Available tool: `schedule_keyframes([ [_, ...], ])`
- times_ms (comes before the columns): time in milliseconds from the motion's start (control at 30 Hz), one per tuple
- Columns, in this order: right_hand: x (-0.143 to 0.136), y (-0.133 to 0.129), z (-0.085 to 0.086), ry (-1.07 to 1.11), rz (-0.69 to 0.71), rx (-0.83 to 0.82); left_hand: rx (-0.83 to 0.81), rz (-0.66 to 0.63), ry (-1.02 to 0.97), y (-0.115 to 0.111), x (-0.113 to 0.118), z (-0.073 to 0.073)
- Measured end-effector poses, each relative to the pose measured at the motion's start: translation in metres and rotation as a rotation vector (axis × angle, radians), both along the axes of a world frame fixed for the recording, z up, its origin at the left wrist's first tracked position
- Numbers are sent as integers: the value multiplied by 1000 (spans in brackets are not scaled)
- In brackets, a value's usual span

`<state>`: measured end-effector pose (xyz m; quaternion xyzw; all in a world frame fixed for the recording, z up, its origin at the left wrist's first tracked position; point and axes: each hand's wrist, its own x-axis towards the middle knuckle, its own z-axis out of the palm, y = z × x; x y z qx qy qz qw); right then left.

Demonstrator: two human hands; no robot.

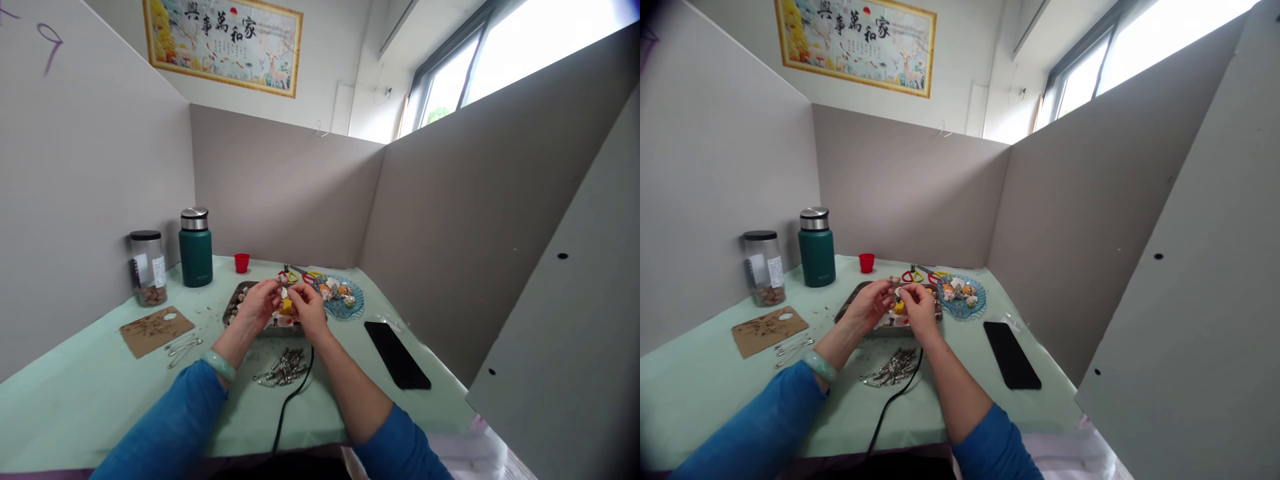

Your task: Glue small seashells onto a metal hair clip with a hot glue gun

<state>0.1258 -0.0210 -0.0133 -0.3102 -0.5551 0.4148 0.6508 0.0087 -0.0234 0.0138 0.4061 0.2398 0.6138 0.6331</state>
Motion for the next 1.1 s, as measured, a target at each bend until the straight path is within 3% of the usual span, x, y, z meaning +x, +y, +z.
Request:
schedule_keyframes([
  [200,2,7,-6,-61,-123,61,94,133,120,0,2,1],
  [400,7,14,-12,-110,-291,88,216,385,400,8,-5,-2],
  [600,9,14,-11,-92,-345,87,598,689,787,3,-13,0],
  [767,9,11,-8,-74,-335,91,734,758,1058,4,-16,-1],
  [1100,9,13,-9,-83,-333,87,772,786,1137,9,-17,-5],
])
